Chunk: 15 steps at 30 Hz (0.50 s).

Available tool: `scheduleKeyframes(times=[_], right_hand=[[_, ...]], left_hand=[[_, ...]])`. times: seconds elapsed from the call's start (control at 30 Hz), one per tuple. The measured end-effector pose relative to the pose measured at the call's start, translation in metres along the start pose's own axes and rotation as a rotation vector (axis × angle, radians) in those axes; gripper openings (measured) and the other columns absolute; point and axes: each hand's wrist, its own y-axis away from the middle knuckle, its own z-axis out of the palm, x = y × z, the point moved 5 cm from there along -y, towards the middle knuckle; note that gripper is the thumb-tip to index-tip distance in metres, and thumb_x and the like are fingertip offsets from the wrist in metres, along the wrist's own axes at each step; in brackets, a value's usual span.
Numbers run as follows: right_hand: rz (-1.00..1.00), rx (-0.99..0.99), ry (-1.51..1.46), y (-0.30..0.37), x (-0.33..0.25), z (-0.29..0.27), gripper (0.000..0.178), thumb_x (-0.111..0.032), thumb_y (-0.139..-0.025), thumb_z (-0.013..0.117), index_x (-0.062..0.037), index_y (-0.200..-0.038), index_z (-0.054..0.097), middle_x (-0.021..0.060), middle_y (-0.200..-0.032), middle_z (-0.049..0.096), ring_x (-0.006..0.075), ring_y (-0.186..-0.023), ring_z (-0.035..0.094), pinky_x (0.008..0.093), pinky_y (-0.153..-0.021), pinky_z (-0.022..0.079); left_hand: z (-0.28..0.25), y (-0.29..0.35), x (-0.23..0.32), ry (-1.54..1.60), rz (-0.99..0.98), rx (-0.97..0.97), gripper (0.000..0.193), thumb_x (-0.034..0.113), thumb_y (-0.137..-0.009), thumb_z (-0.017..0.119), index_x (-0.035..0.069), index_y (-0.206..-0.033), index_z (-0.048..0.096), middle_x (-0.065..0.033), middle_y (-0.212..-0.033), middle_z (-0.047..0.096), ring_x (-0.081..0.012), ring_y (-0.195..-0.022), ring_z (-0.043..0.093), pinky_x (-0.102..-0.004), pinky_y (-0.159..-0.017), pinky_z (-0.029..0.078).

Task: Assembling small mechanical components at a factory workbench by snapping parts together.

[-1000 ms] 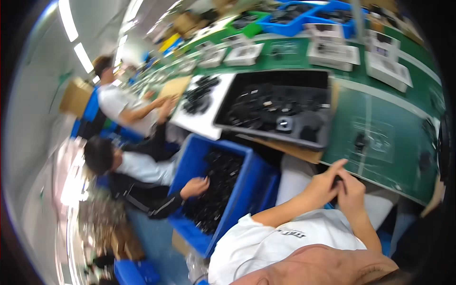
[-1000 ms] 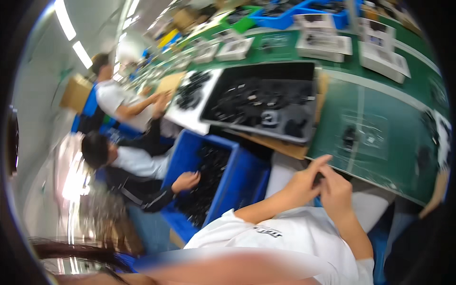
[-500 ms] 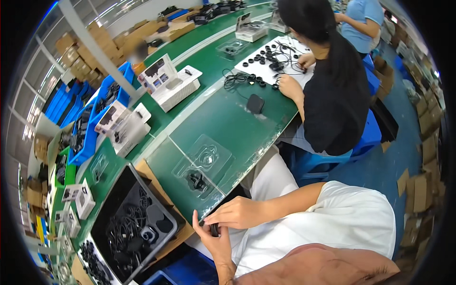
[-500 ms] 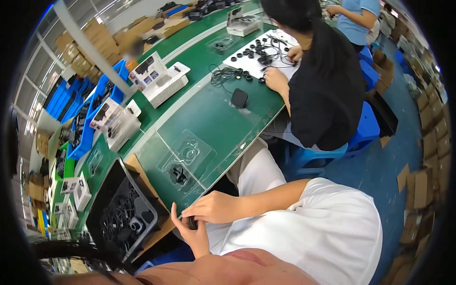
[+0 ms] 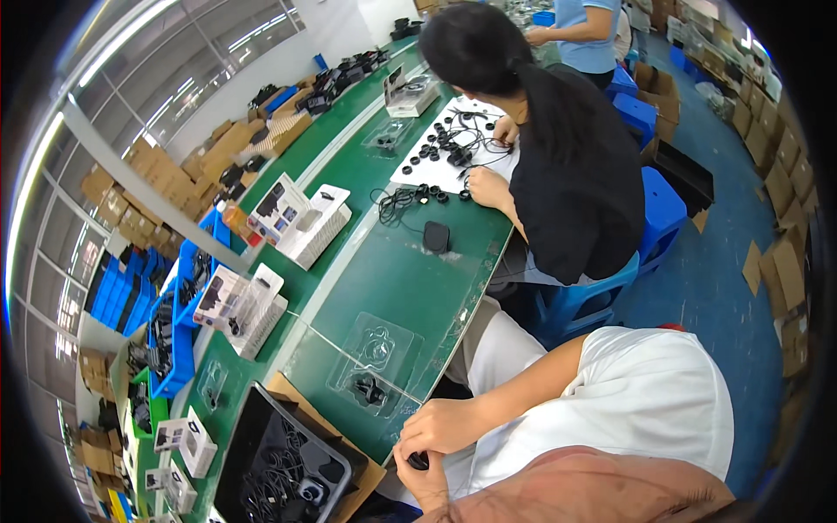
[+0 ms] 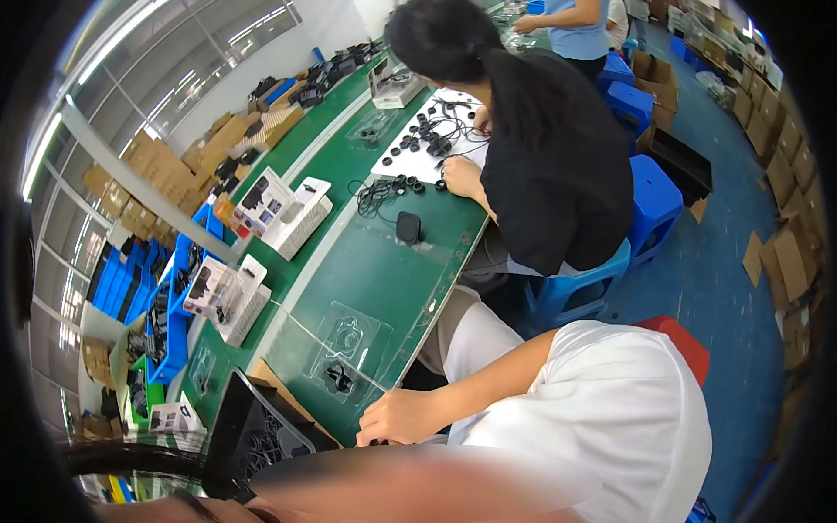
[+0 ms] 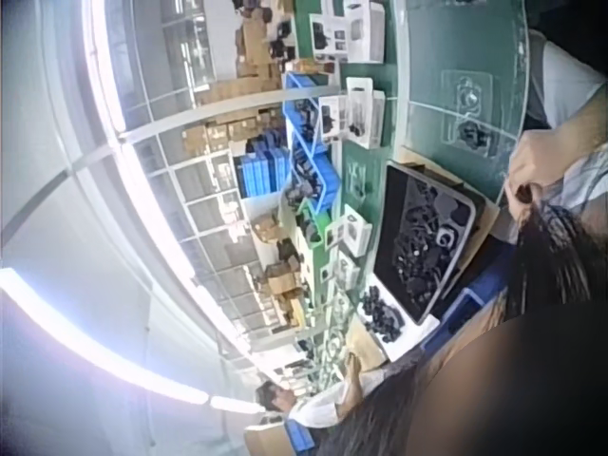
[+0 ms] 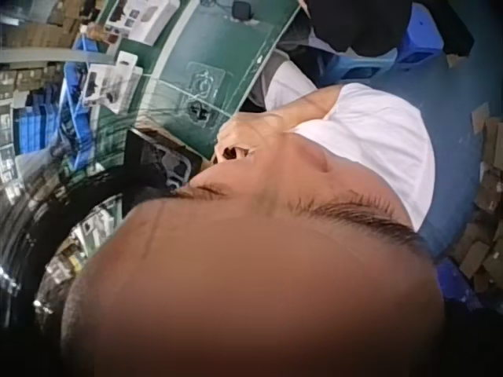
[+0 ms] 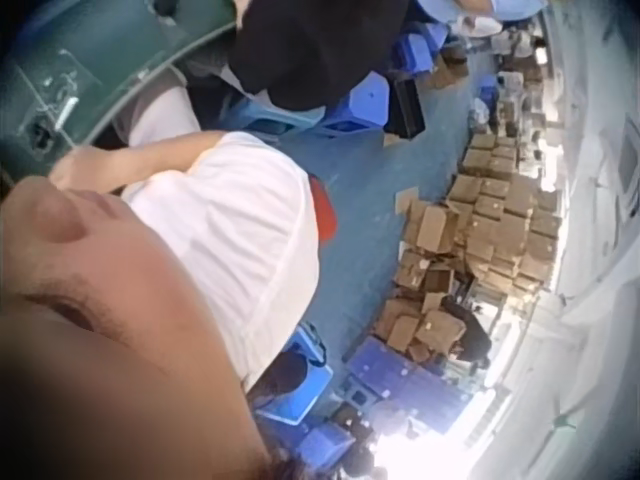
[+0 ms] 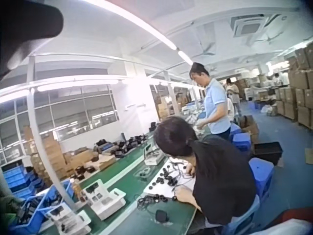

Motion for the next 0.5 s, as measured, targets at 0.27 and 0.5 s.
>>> scheduleKeyframes(times=[0.27, 0.5], right_hand=[[-0.068, 0.252, -0.416, 0.027, 0.004, -0.03, 0.038, -0.021, -0.095, 0.063, -0.0105, -0.131, 0.058, 0.0061, -0.128, 0.062, 0.0207, -0.11, 0.059, 0.0342, -0.087, 0.052], [0.401, -0.251, -1.55, 0.091, 0.017, 0.023, 0.051, -0.031, -0.104, 0.052, -0.0149, -0.15, 0.038, 0.0141, -0.138, 0.053, 0.0252, -0.122, 0.055, 0.0375, -0.095, 0.05]], left_hand=[[-0.003, 0.004, 0.073, 0.628, -0.124, -0.15, 0.014, 0.017, -0.093, 0.063, 0.009, -0.093, 0.052, -0.0077, -0.071, 0.057, -0.0182, -0.058, 0.058, -0.0306, -0.061, 0.051], [0.007, -0.017, 0.109, 1.313, -0.079, 0.08, 0.033, 0.036, -0.103, 0.053, 0.014, -0.08, 0.043, 0.0016, -0.051, 0.04, -0.0074, -0.036, 0.034, -0.0193, -0.035, 0.028]])
